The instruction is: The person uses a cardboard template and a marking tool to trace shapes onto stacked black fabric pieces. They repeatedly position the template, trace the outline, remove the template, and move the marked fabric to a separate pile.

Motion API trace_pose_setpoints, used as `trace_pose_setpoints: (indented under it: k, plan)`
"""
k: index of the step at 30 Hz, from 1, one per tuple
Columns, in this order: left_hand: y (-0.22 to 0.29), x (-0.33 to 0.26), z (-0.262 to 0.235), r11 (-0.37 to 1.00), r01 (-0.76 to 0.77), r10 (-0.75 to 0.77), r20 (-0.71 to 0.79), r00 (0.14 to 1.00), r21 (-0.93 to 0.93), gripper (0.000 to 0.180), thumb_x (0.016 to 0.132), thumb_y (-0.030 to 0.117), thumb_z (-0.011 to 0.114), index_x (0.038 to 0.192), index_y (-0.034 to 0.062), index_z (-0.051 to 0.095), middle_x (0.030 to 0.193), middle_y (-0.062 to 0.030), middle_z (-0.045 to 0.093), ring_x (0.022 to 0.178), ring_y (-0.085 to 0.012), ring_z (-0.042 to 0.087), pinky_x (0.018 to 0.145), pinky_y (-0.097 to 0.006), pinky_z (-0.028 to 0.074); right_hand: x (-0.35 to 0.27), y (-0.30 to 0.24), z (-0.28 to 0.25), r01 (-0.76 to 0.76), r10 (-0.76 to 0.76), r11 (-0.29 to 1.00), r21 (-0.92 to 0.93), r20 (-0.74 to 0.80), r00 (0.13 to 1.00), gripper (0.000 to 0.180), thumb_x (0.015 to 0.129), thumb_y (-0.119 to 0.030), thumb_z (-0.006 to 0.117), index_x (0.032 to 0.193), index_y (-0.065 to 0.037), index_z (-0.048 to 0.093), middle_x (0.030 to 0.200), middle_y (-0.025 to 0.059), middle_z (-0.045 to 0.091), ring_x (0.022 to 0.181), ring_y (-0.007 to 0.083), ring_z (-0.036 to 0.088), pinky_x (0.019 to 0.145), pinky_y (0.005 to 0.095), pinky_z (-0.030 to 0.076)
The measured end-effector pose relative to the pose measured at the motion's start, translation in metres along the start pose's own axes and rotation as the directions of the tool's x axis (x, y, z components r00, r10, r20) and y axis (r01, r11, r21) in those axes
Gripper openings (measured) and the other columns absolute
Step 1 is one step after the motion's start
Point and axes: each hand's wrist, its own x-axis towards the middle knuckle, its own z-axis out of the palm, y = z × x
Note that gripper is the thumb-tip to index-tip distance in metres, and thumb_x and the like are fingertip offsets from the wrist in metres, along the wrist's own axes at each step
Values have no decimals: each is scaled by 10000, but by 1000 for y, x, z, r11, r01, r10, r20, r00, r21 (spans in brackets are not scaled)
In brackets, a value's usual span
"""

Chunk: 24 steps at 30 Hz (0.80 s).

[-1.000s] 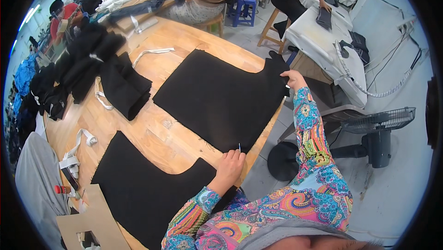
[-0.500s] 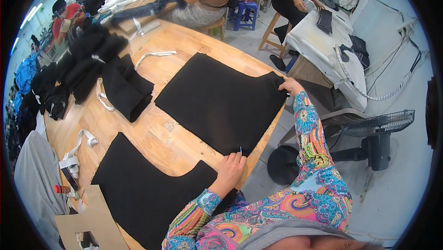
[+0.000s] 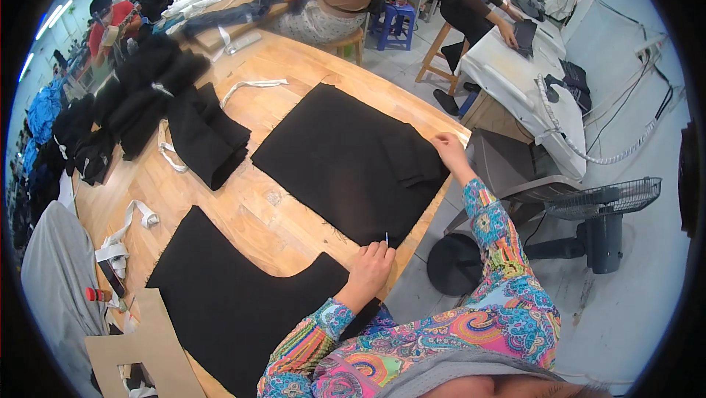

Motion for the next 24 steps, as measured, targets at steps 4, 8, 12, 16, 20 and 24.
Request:
trace_pose_setpoints:
  k: [4, 8, 12, 16, 20, 24]
  plan:
    - [-1, -2, 0, 1000, 15, -16, 5, 1000, 7, 139, 761, 97, 556, 890, 44, 548, 1032, -131, 614, 941, -236, 572, 788, -339, 458, 30, 11, -5, -548, 499, 834, 68, 333, 800, 263, 770, -193, 728, 853, 46, 662, 671, 76, 633, 674, 190, 614, 631, 306, 478]
    - [-2, -3, 2, 1000, 22, -22, 10, 1000, -5, 143, 762, 96, 556, 894, 45, 545, 1032, -130, 612, 943, -237, 571, 788, -341, 456, 34, 7, 10, -347, 320, 937, 20, 344, 883, 192, 728, -190, 749, 800, -35, 663, 704, 48, 641, 606, 164, 577, 560, 290, 455]
    - [-1, -3, 2, 1000, 18, -18, 8, 1000, -7, 147, 762, 97, 556, 898, 44, 544, 1036, -127, 611, 945, -235, 569, 786, -342, 456, 47, -1, 12, -34, 100, 947, -321, 192, 976, 158, 680, -147, 756, 752, -45, 660, 688, 69, 649, 683, 198, 625, 620, 337, 478]
    - [-1, -2, 3, 1000, 12, -11, 17, 1000, -21, 146, 762, 97, 556, 897, 43, 544, 1039, -126, 612, 943, -236, 569, 786, -340, 457, 53, -25, 15, 31, 21, 946, -322, 157, 987, 324, 674, -221, 764, 898, -13, 657, 841, 159, 671, 768, 272, 651, 695, 377, 503]
    - [-1, -4, -3, 1000, 27, -27, 21, 999, -11, 150, 758, 97, 561, 897, 43, 545, 1043, -131, 614, 937, -235, 569, 786, -335, 458, 28, -63, 39, -141, 24, 960, 243, 429, 903, 619, 679, -312, 768, 1139, 31, 538, 1041, 233, 610, 901, 332, 623, 795, 380, 500]
    - [-2, -5, -1, 999, 27, -27, -10, 1000, -18, 155, 756, 94, 562, 901, 42, 547, 1048, -138, 615, 942, -237, 570, 785, -336, 462, -22, -72, 57, 298, -132, 827, -477, 349, 928, 692, 698, -317, 735, 1226, 43, 468, 1059, 250, 582, 1001, 397, 579, 873, 471, 486]
